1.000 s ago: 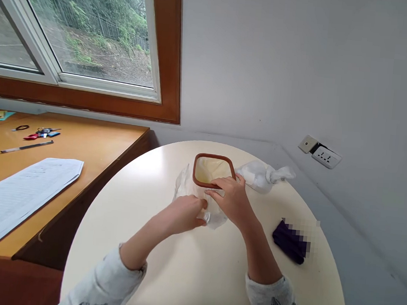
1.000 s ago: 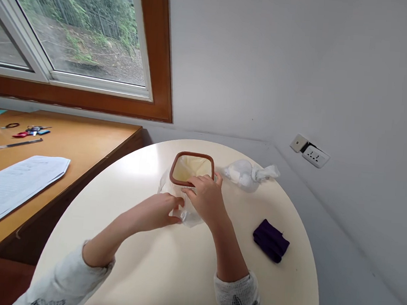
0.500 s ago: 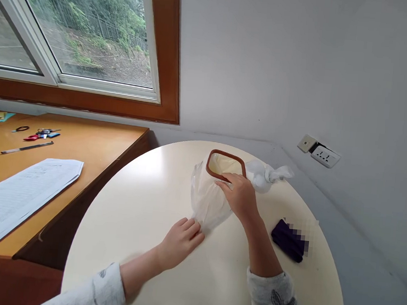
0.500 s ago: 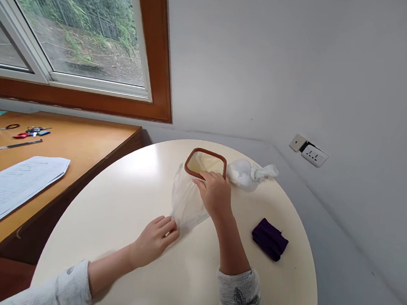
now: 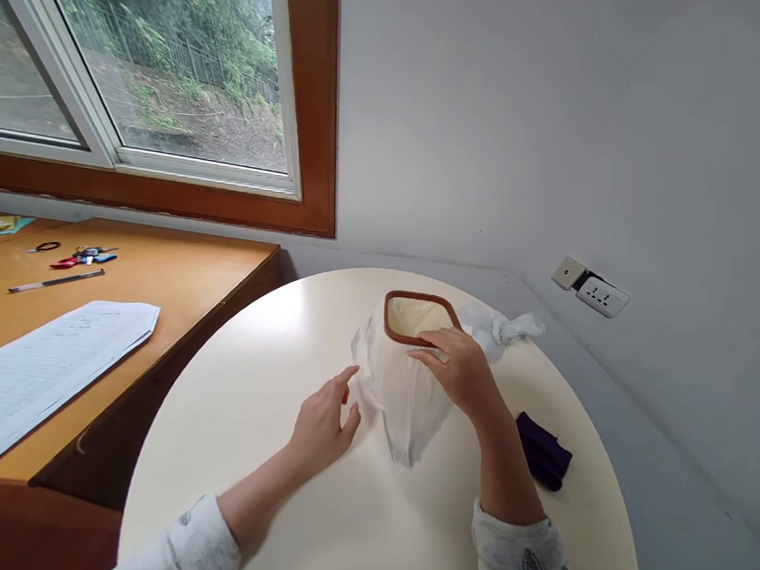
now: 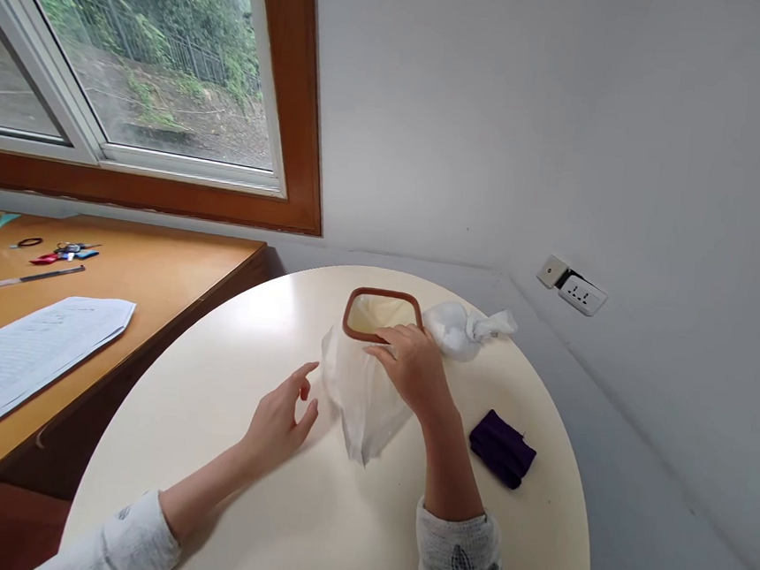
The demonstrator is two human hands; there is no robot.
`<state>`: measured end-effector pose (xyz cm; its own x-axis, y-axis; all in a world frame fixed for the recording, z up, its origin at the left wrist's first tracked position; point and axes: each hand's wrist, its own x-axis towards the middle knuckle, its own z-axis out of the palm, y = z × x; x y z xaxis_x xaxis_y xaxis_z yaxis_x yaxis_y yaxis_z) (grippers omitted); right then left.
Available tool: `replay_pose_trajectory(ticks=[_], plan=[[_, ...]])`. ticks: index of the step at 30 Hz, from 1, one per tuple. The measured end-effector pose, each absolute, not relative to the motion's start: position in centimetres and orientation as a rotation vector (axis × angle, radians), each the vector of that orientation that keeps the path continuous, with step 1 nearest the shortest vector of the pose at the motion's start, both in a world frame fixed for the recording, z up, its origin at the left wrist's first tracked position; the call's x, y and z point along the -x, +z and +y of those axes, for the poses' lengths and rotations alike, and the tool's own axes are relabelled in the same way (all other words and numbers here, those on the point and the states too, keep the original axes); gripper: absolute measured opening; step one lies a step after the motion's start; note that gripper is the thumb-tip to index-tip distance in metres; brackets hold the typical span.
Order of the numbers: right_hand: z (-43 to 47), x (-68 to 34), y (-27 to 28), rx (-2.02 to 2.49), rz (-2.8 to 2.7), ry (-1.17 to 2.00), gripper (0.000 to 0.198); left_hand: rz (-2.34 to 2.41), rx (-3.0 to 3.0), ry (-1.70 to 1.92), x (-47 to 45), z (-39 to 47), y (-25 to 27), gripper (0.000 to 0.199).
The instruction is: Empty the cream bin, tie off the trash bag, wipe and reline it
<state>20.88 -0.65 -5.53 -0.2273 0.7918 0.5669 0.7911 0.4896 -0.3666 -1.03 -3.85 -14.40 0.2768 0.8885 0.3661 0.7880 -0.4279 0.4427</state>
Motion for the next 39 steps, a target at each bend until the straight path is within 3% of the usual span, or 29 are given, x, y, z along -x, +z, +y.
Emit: replay_pose_trajectory(ticks=[2, 5, 12, 20, 39], plan=[[-0.9, -20.5, -5.4, 1.242, -2.073, 0.076, 0.016, 1.585, -2.343, 0.732, 1.1, -3.4, -14.5, 0.05], [-1.5, -20.2, -5.4, 1.181, -2.131, 0.137, 0.012, 1.582, -2.36, 0.534, 1.2, -3.0, -15.0, 0.042], [-4.1, -23.4, -4.9, 1.346, -2.244, 0.059, 0.013, 1.58, -2.446, 0.339, 1.5, -3.1, -15.3, 0.042], [-6.0, -31.3, -6.0, 1.497, -2.137, 0.13, 0.023, 1.582, -2.367, 0.352, 1.8, -3.1, -15.1, 0.051], [-6.3, -37.7, -6.1, 1.746, -2.095, 0.065, 0.02, 1.606, -2.292, 0.359, 1.8, -3.1, -14.9, 0.038]])
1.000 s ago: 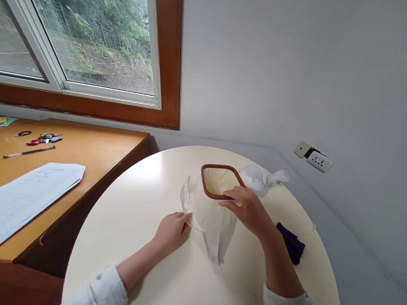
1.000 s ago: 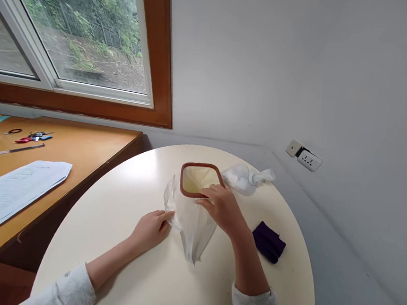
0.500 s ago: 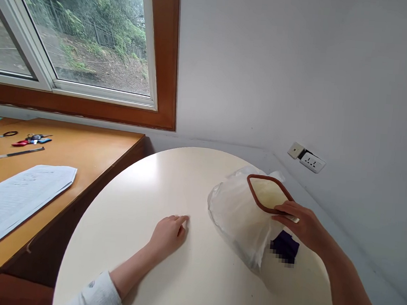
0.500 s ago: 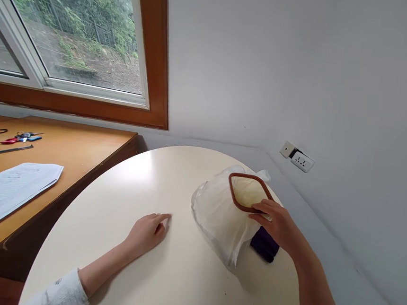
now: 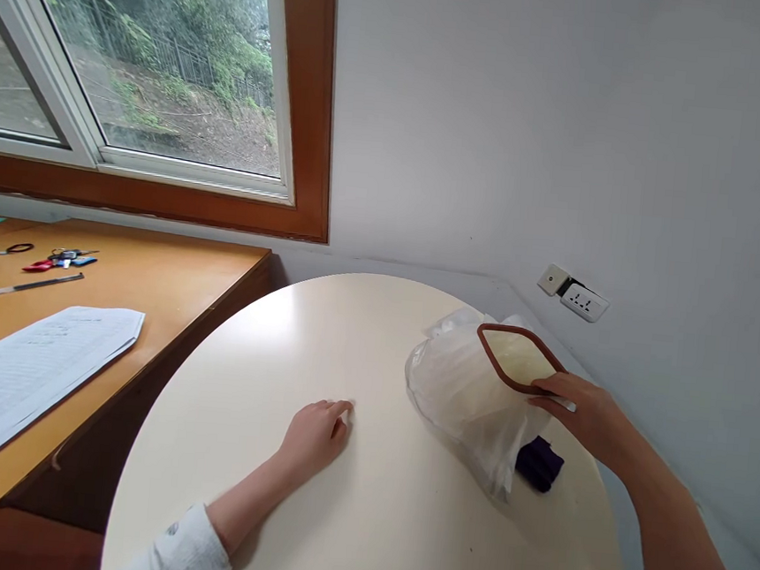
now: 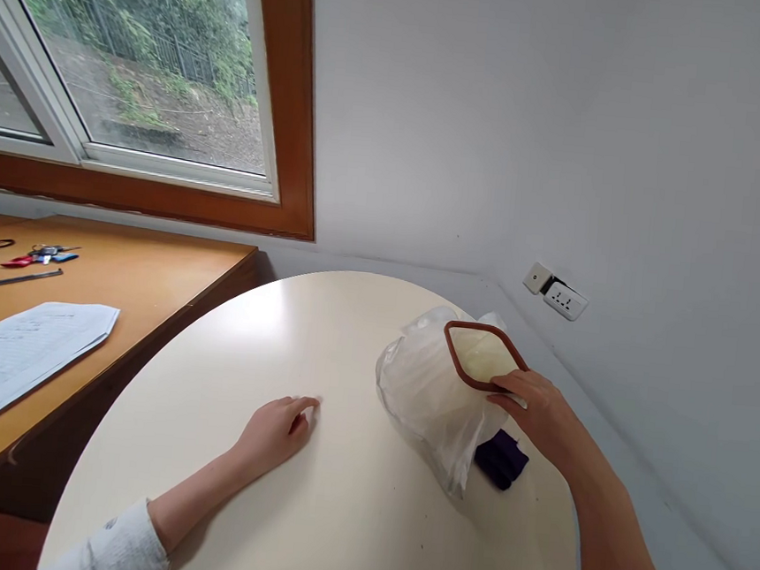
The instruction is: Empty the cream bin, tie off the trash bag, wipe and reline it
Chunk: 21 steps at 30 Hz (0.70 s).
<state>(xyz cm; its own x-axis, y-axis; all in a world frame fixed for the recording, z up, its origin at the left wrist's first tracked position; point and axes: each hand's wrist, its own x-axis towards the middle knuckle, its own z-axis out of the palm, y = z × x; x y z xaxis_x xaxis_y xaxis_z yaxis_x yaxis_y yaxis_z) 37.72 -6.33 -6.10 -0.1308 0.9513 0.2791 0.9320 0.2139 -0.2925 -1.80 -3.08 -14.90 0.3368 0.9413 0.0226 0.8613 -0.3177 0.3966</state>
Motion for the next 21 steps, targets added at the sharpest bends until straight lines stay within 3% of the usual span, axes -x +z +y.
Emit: replay_pose_trajectory(ticks=[8, 14, 18, 21], plan=[[-7.7, -36.2, -4.5, 1.633, -2.127, -0.314, 0.04, 1.572, -2.262, 0.39, 2.1, -3.1, -14.3, 0.037], [-9.6, -29.2, -4.1, 1.291, -1.928, -0.335, 0.004, 1.485, -2.36, 0.407, 4.3, -3.6, -13.3, 0.039], [-9.5, -23.8, -8.4, 1.224, -2.269, -0.05, 0.015, 1.319, -2.61, 0.36, 6.3, -4.7, -12.9, 0.045], [-9.3, -21.5, -12.0, 1.308, -2.447, 0.026, 0.043, 1.22, -2.754, 0.259, 7.5, -5.6, -13.2, 0.063]])
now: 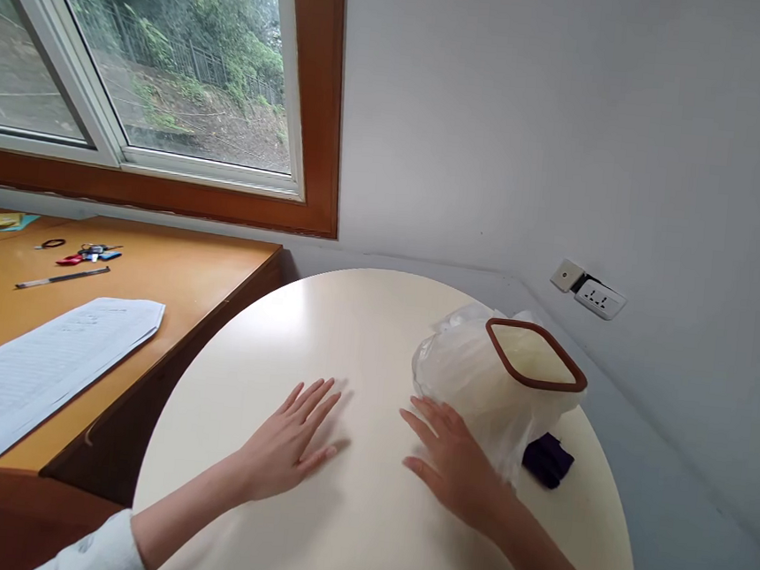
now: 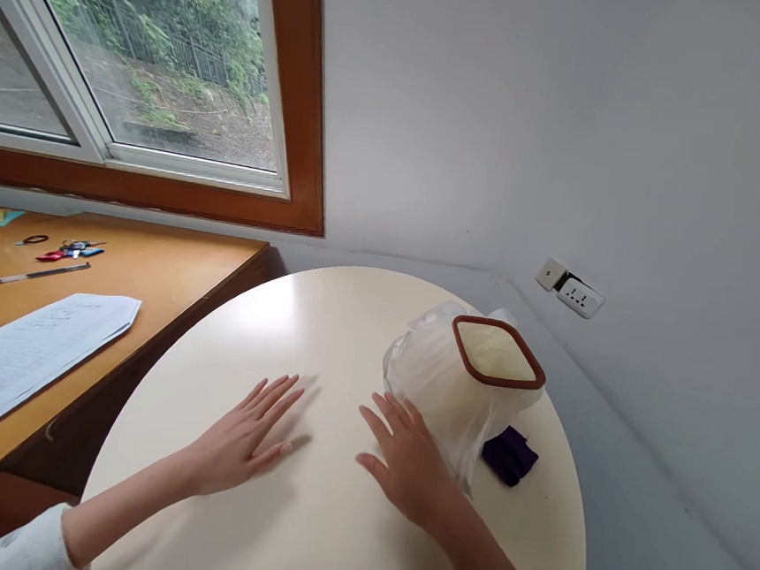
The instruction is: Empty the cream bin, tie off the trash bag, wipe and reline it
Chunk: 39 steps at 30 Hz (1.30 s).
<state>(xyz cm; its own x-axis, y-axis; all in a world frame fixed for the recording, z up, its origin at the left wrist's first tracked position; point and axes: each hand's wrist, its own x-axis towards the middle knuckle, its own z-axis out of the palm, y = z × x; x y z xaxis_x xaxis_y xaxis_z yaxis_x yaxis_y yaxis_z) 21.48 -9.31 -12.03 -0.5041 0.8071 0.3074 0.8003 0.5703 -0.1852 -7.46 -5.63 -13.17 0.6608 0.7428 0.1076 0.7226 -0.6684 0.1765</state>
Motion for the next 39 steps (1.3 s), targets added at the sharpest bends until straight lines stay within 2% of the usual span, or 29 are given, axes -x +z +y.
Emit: replay_pose_trajectory(ticks=[3, 13, 31, 39], plan=[[-9.3, -20.8, -14.3, 1.361, -2.578, 0.119, 0.062, 1.223, -2.81, 0.18, 8.0, -6.3, -14.1, 0.068], [-9.5, -20.5, -16.4, 1.511, -2.646, 0.417, 0.063, 1.249, -2.86, 0.142, 7.9, -6.9, -17.1, 0.068], [-9.5, -20.2, -16.2, 1.534, -2.594, 0.447, 0.062, 1.243, -2.849, 0.164, 7.8, -6.9, -16.8, 0.067], [-9.6, -20.3, -16.6, 1.406, -2.545, 0.227, 0.054, 1.24, -2.822, 0.165, 7.8, -6.9, -16.8, 0.065]])
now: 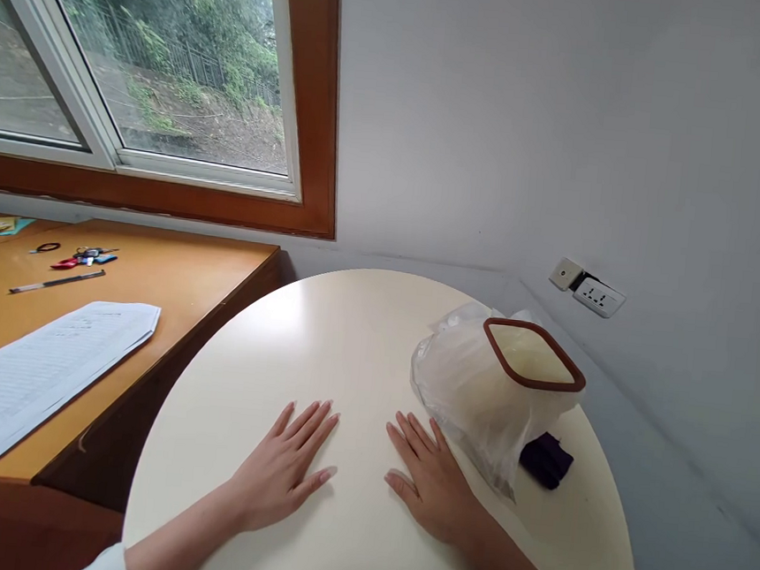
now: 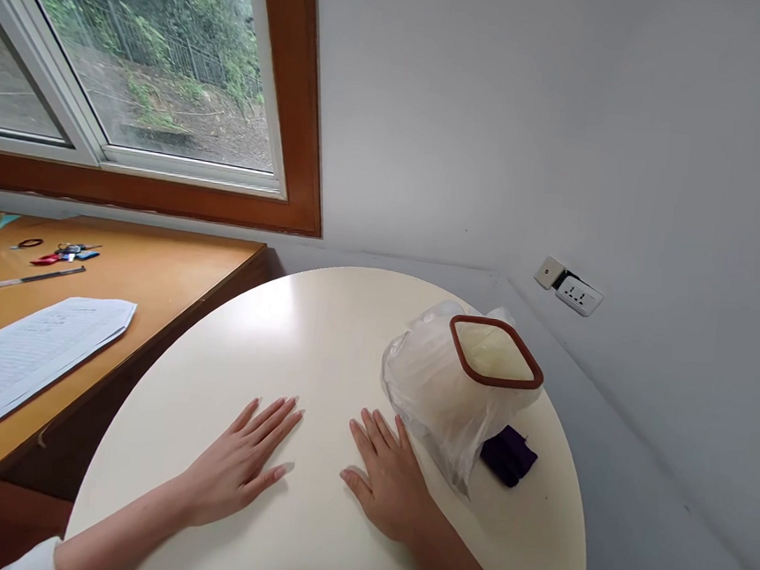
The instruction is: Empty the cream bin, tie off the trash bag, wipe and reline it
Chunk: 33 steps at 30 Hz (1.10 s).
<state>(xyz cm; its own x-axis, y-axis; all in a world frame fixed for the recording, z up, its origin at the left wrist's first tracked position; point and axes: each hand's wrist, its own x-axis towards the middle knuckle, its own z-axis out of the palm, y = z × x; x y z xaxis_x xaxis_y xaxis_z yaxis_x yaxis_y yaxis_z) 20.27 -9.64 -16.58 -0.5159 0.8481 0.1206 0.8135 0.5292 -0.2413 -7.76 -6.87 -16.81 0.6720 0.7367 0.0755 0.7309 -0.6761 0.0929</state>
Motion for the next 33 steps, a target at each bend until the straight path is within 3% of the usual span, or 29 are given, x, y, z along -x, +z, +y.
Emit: replay_pose_trajectory(ticks=[5, 9, 12, 15, 20, 25, 33], plan=[[-9.4, -20.2, -16.2, 1.16, -2.269, -0.107, 0.018, 1.309, -2.641, 0.356, 7.2, -6.6, -15.7, 0.05], [-9.0, -22.0, -14.3, 1.031, -2.065, -0.348, 0.032, 1.518, -2.31, 0.64, 6.4, -6.0, -14.4, 0.025], [-8.6, -24.7, -12.0, 1.06, -1.932, -0.445, 0.03, 1.554, -2.177, 0.79, 5.7, -5.2, -13.9, 0.028], [-8.0, -27.9, -9.8, 1.238, -1.867, -0.516, 0.007, 1.531, -2.06, 0.923, 4.9, -4.3, -13.7, 0.032], [-7.2, -32.6, -8.4, 1.564, -1.831, -0.499, 0.029, 1.483, -1.925, 1.006, 3.9, -4.2, -13.9, 0.03], [-6.7, -35.1, -9.2, 1.575, -1.856, -0.309, 0.026, 1.465, -1.913, 1.015, 3.7, -4.5, -13.7, 0.019], [-6.9, -31.5, -8.5, 1.42, -1.893, -0.062, 0.015, 1.386, -1.971, 0.944, 3.5, -4.4, -14.3, 0.064]])
